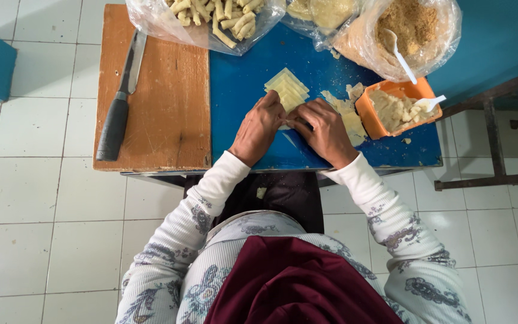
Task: The person folds and stacks diamond-cut dough pieces into a herringbone pattern on the table, spoons brown filling from an orange container onto the dough, and presses folded dough pieces together by hand, adding them to the growing stack.
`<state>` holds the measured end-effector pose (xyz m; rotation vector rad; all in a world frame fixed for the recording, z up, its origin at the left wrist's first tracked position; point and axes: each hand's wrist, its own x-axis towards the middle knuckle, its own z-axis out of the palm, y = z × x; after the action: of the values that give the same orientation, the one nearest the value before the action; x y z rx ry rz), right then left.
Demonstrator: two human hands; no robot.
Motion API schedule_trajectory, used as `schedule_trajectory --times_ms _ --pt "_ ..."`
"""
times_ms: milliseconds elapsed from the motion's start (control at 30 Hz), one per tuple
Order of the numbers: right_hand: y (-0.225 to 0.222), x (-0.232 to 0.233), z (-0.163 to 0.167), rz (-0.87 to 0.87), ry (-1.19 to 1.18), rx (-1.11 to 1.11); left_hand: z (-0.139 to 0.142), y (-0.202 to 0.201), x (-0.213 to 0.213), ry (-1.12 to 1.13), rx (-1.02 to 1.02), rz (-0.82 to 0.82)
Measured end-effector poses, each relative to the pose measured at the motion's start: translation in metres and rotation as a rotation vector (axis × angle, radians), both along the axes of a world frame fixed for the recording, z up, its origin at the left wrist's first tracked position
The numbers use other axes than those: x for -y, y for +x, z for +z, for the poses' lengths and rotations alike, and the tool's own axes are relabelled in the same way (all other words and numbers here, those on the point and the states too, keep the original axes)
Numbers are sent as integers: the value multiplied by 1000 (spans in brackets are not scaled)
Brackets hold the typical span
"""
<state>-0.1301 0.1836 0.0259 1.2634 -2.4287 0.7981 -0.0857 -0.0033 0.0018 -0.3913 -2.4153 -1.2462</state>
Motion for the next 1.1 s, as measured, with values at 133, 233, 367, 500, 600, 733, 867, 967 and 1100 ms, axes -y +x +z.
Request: schedule_trajectory --times_ms 133,233,367,500,600,733,867,967,1100 --pt "-8 1 1 -10 -35 127 -2 0 3 26 3 -17" --pt "-9 2 2 -89 -58 315 -4 -2 2 -5 -35 1" --pt "-4 3 3 -61 -104 293 -7 -7 0 -29 -54 32" --pt "0 5 0 -15 -85 57 -8 -8 0 -23 -33 51" --pt "-1 6 -4 -45 -40 -26 -5 -5 0 0 12 43" --pt "1 7 -10 -82 3 -147 0 4 3 -31 -46 27" --pt "13 4 -13 -111 96 -215 3 5 1 -107 -34 79" --pt "22 5 -14 -179 212 -329 3 8 1 -112 -59 103" --pt "23 8 -16 -219 277 -316 0 22 -2 -47 -68 128"
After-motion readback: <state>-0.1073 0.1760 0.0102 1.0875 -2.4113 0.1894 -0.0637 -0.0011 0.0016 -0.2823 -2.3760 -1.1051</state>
